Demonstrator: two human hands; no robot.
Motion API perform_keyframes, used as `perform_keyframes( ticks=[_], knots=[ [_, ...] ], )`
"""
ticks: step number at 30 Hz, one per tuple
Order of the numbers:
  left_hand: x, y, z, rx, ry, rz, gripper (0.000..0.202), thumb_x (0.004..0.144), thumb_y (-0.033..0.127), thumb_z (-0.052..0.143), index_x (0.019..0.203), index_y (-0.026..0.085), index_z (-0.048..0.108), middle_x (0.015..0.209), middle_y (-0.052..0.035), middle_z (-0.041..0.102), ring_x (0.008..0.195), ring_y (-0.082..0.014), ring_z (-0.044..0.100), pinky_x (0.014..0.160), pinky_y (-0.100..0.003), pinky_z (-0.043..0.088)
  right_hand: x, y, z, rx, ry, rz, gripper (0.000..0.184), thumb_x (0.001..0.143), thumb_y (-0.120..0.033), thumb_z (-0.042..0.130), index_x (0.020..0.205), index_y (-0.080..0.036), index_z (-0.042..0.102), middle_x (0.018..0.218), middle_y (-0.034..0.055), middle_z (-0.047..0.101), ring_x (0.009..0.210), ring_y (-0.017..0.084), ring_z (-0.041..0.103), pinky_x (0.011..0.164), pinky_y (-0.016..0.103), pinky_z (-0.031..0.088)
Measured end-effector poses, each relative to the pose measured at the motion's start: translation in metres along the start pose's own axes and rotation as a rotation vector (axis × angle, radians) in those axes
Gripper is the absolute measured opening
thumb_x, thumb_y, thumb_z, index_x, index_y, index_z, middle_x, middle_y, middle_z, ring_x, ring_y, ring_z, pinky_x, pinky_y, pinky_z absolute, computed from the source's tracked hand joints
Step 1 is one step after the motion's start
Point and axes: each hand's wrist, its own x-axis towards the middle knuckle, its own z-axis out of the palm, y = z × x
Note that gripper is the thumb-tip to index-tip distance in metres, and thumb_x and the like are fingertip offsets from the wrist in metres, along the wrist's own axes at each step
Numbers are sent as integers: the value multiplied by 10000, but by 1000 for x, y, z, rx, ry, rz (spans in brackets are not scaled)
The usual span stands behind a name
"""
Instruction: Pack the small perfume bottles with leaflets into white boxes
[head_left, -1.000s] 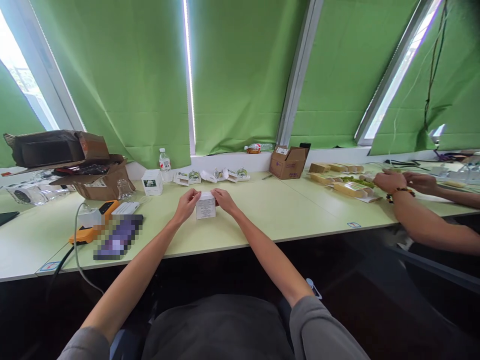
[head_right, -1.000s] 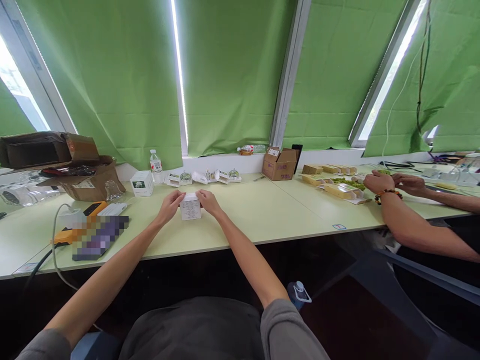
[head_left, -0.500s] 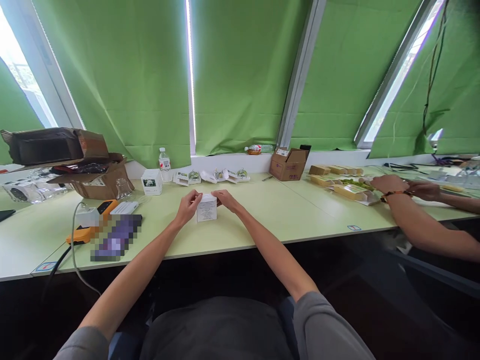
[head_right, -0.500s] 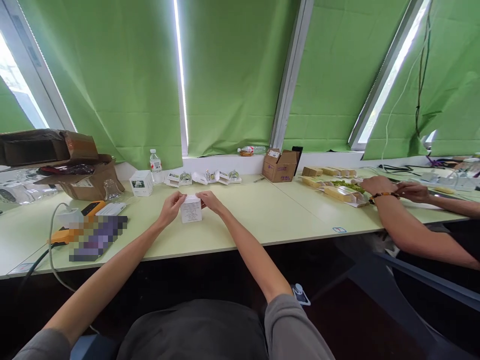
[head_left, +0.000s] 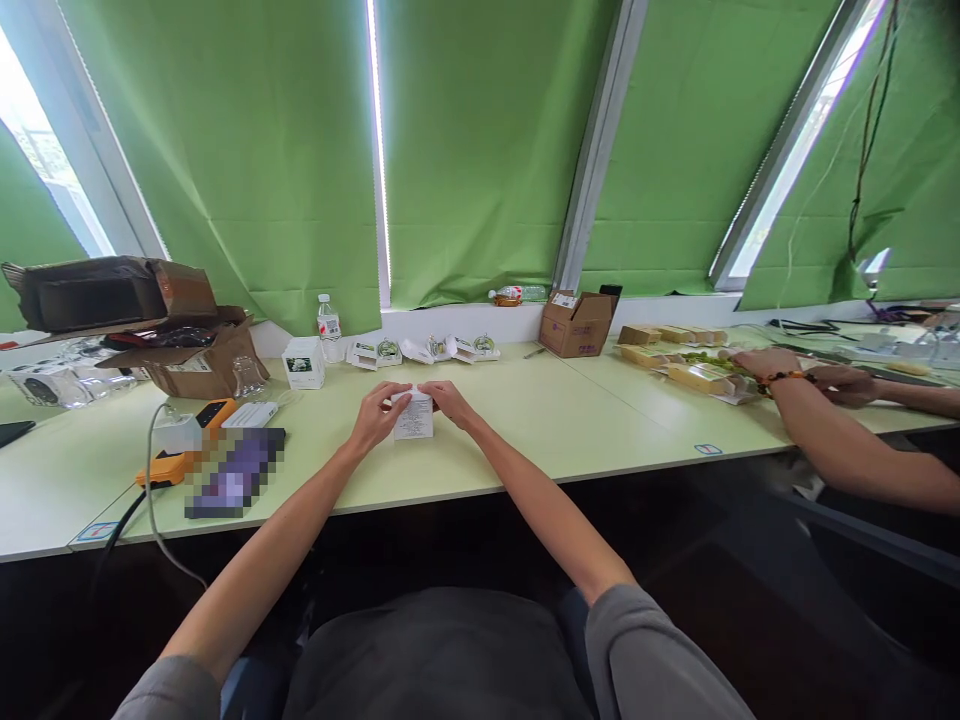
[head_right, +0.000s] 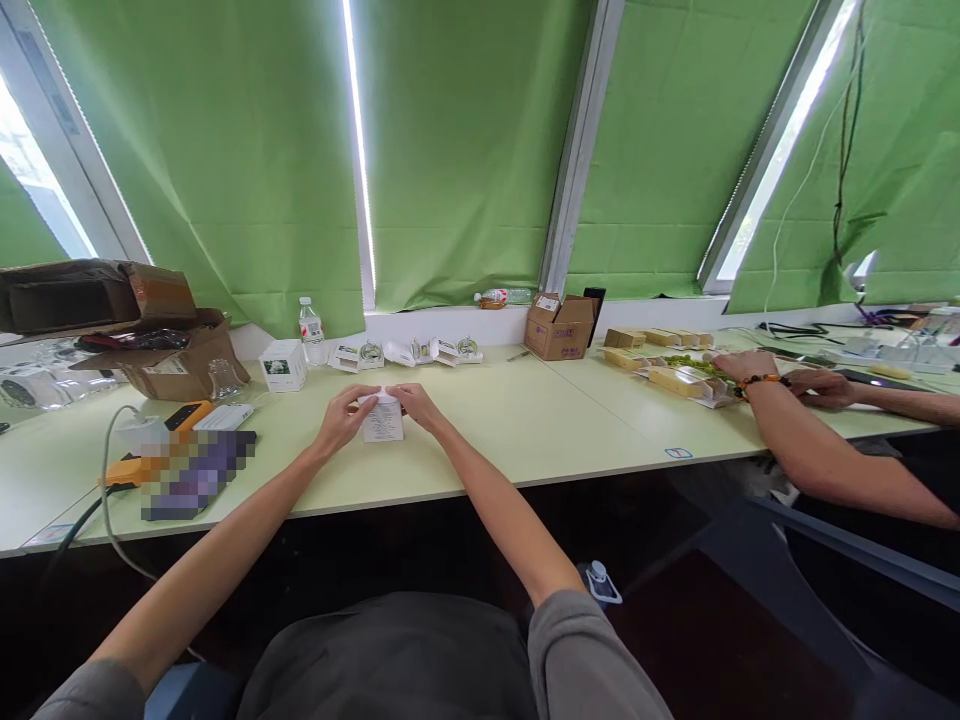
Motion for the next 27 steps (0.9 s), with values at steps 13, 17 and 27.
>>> perform_keyframes(
  ticks=[13,17,27],
  knots=[
    [1,-2,-1,53,-13,2,379,911,496,485,1130,240,659,1142,-82,635,915,-195,606,654,-272,523,1,-1,5,-5,37,-1,316,778,-458,503,628,-189,435,571,-25,441,564,117,439,548,246,395],
    [-1,-3,-6,90,-28,36,389,906,500,491,1168,260,650,1167,-78,622,906,-184,601,657,-264,529,-1,0,3,-26,32,-28,356,799,-503,509,650,-180,481,593,-12,489,582,126,475,558,254,419],
    [0,-3,-10,138,20,32,377,859,517,560,1099,248,669,1116,-72,639,794,-163,596,618,-265,530,-8,-5,-2,-54,75,-220,384,728,-491,665,908,-154,701,825,46,679,731,160,595,656,277,474]
  ],
)
